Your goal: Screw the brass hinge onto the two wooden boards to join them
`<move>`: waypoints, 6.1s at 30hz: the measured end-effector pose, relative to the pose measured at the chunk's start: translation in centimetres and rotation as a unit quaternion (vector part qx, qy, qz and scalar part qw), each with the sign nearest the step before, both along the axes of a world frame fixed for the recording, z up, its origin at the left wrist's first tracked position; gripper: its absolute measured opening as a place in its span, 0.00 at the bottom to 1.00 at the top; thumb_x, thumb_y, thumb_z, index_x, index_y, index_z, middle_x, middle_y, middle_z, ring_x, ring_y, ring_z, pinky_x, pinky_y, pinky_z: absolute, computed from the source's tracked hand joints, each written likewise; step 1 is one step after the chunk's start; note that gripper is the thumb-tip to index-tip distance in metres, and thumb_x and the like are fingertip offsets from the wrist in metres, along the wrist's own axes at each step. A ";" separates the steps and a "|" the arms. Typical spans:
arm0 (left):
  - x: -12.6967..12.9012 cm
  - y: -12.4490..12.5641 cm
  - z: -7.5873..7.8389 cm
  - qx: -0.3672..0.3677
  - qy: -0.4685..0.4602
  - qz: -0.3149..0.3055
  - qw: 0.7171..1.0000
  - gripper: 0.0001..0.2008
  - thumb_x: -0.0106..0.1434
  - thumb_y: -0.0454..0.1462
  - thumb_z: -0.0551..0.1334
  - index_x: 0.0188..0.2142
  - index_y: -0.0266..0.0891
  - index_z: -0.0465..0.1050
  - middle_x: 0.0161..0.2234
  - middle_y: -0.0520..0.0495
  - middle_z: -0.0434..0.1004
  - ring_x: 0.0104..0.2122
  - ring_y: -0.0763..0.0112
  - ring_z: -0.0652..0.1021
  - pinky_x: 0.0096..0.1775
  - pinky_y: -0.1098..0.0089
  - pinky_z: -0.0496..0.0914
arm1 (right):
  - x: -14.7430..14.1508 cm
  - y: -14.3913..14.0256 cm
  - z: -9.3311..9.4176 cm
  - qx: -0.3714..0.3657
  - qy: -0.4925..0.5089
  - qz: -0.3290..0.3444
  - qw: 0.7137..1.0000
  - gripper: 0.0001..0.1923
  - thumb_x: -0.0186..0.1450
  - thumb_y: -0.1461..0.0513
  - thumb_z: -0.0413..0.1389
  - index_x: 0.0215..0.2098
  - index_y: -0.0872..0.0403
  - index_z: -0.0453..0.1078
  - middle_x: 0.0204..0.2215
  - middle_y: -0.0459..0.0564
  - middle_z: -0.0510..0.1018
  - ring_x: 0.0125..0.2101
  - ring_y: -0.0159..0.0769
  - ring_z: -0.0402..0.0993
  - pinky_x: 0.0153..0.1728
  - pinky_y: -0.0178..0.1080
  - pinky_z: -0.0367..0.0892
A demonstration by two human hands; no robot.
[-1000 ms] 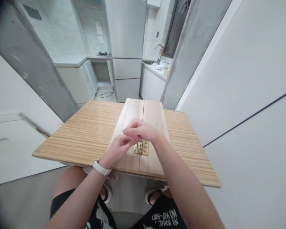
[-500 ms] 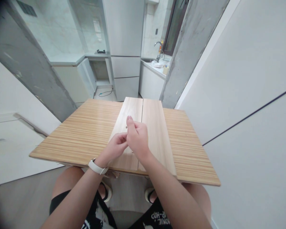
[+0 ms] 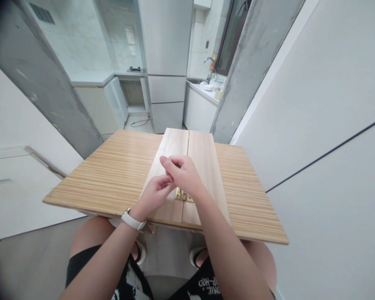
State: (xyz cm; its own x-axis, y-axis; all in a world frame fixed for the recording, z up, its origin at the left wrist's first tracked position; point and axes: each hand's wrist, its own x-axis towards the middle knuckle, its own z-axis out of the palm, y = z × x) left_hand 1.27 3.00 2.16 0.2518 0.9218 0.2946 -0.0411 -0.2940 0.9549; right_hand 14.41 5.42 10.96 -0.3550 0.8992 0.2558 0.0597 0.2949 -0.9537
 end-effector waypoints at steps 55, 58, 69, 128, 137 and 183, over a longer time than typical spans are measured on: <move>-1.0 2.1 -0.9 -0.076 -0.054 -0.090 0.992 0.22 0.67 0.50 0.70 0.45 0.31 0.83 0.45 0.36 0.86 0.46 0.60 0.84 0.52 0.61 0.77 | 1.1 4.3 0.6 -0.109 -0.035 0.313 0.943 0.34 0.69 0.44 0.59 0.13 0.53 0.61 0.10 0.41 0.64 0.13 0.26 0.56 0.16 0.32 0.52; -1.3 1.6 -0.8 -0.059 -0.020 -0.065 0.996 0.19 0.68 0.47 0.69 0.42 0.31 0.84 0.40 0.39 0.87 0.41 0.61 0.84 0.46 0.64 0.78 | 0.7 3.3 1.0 -0.093 -0.053 0.319 0.942 0.35 0.70 0.42 0.58 0.13 0.52 0.57 0.11 0.38 0.58 0.14 0.24 0.49 0.17 0.33 0.46; -2.6 0.0 0.5 -0.007 0.105 0.015 0.994 0.10 0.66 0.37 0.68 0.41 0.32 0.85 0.40 0.41 0.87 0.43 0.56 0.84 0.42 0.66 0.78 | -0.5 2.7 1.2 -0.056 -0.134 0.421 0.895 0.35 0.70 0.42 0.57 0.14 0.52 0.54 0.14 0.37 0.49 0.18 0.25 0.43 0.19 0.33 0.41; -0.3 -0.3 -1.4 -0.031 0.001 0.067 0.997 0.15 0.68 0.46 0.69 0.39 0.34 0.85 0.36 0.43 0.86 0.40 0.59 0.83 0.38 0.66 0.75 | 0.1 4.5 0.1 -0.095 -0.076 0.408 0.905 0.30 0.69 0.48 0.63 0.17 0.56 0.64 0.13 0.38 0.60 0.17 0.23 0.50 0.18 0.32 0.45; -0.3 0.0 -0.2 -0.052 -0.042 0.045 0.997 0.15 0.64 0.45 0.72 0.35 0.32 0.82 0.31 0.44 0.84 0.33 0.65 0.81 0.36 0.69 0.72 | -0.3 3.2 -0.7 -0.107 -0.011 0.261 0.959 0.34 0.72 0.47 0.57 0.13 0.52 0.55 0.10 0.38 0.56 0.14 0.23 0.48 0.18 0.36 0.45; 0.5 -0.7 -1.5 -0.026 -0.062 0.066 0.996 0.16 0.68 0.46 0.69 0.41 0.32 0.82 0.38 0.40 0.86 0.39 0.60 0.83 0.42 0.64 0.75 | -0.3 3.1 1.2 -0.092 -0.071 0.340 0.933 0.35 0.71 0.46 0.59 0.13 0.54 0.57 0.11 0.37 0.56 0.15 0.23 0.48 0.18 0.34 0.44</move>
